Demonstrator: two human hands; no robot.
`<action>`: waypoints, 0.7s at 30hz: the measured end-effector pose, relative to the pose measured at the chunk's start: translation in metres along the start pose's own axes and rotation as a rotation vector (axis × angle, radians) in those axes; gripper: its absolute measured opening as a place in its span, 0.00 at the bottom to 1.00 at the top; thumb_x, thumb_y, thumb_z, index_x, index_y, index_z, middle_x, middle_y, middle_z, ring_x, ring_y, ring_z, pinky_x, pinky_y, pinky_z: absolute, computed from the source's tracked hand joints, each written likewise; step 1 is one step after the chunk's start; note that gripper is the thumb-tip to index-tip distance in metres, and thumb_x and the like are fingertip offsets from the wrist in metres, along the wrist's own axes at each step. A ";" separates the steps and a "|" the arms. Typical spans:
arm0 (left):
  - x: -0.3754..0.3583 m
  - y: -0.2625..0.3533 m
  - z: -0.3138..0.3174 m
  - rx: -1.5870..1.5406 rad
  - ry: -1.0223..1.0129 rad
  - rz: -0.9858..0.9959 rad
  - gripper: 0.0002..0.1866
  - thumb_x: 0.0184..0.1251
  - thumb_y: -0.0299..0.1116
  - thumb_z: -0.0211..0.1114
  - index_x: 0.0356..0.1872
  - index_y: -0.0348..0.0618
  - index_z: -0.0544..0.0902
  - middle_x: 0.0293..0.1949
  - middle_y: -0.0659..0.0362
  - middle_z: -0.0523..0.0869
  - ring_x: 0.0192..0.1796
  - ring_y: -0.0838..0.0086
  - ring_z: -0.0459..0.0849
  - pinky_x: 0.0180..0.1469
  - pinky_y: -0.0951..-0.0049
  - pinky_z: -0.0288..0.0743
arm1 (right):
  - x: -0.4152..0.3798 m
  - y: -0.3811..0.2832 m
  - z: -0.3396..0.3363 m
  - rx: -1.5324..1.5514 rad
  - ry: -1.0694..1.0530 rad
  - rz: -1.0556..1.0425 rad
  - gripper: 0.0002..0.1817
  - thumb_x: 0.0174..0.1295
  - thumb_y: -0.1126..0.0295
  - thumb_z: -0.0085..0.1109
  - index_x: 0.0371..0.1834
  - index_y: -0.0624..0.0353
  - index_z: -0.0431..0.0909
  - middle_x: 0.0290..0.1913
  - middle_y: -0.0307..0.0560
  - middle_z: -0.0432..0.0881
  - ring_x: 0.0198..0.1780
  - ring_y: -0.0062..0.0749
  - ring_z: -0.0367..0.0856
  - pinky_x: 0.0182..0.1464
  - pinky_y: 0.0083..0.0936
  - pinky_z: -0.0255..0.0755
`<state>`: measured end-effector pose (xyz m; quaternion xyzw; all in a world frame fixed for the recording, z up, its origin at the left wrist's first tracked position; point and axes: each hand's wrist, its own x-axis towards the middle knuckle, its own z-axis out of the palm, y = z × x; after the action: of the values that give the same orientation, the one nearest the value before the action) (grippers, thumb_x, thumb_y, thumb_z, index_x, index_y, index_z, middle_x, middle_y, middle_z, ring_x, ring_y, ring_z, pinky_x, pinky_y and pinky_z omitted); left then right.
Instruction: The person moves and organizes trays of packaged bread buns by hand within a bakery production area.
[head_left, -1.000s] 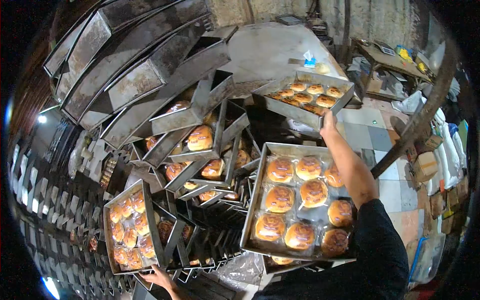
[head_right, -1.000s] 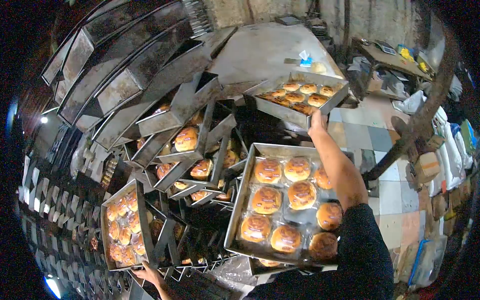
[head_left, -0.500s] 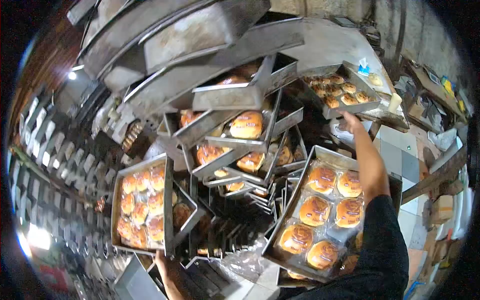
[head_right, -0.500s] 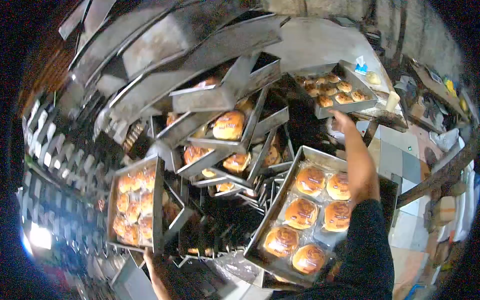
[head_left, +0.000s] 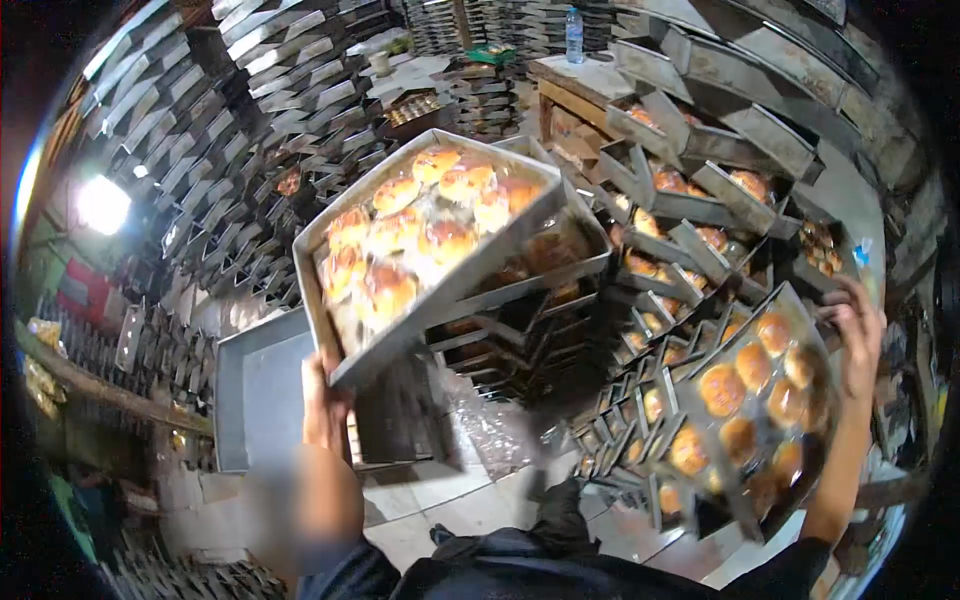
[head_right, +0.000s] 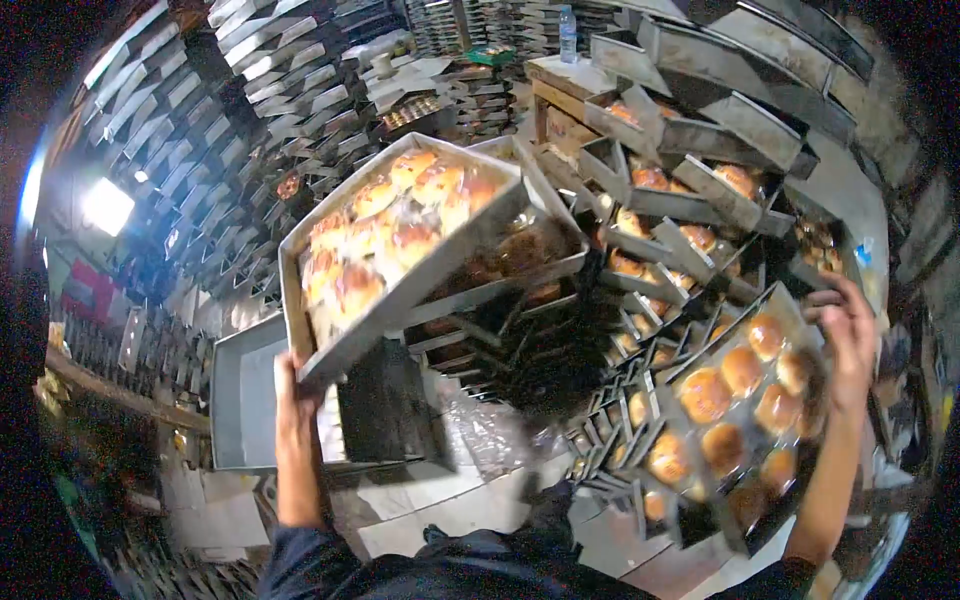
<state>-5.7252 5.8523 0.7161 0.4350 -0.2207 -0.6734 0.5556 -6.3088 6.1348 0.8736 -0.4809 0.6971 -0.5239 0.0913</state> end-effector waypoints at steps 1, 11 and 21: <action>-0.024 0.005 -0.032 0.029 0.097 0.047 0.03 0.44 0.26 0.51 0.17 0.46 0.69 0.22 0.57 0.75 0.21 0.68 0.75 0.27 0.66 0.76 | -0.029 -0.035 0.049 0.058 -0.157 -0.068 0.29 0.62 0.55 0.55 0.59 0.67 0.72 0.48 0.48 0.80 0.48 0.29 0.78 0.54 0.23 0.69; -0.173 0.091 -0.515 0.247 -0.092 0.213 0.26 0.45 0.34 0.53 0.49 0.34 0.75 0.29 0.58 0.79 0.22 0.73 0.73 0.21 0.76 0.66 | -0.300 -0.160 0.562 0.710 -0.718 0.835 0.16 0.56 0.65 0.59 0.45 0.63 0.79 0.37 0.43 0.81 0.33 0.26 0.75 0.34 0.23 0.69; -0.202 0.079 -0.583 0.792 0.607 0.164 0.22 0.44 0.17 0.47 0.42 0.34 0.82 0.23 0.62 0.77 0.25 0.79 0.72 0.27 0.76 0.66 | -0.358 -0.102 0.801 0.457 -0.895 0.439 0.15 0.50 0.80 0.50 0.41 0.66 0.80 0.30 0.42 0.80 0.30 0.25 0.75 0.31 0.23 0.69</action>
<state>-5.1960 6.1283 0.5411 0.7696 -0.3214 -0.3352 0.4381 -5.5578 5.8958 0.4742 -0.4681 0.5426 -0.3749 0.5881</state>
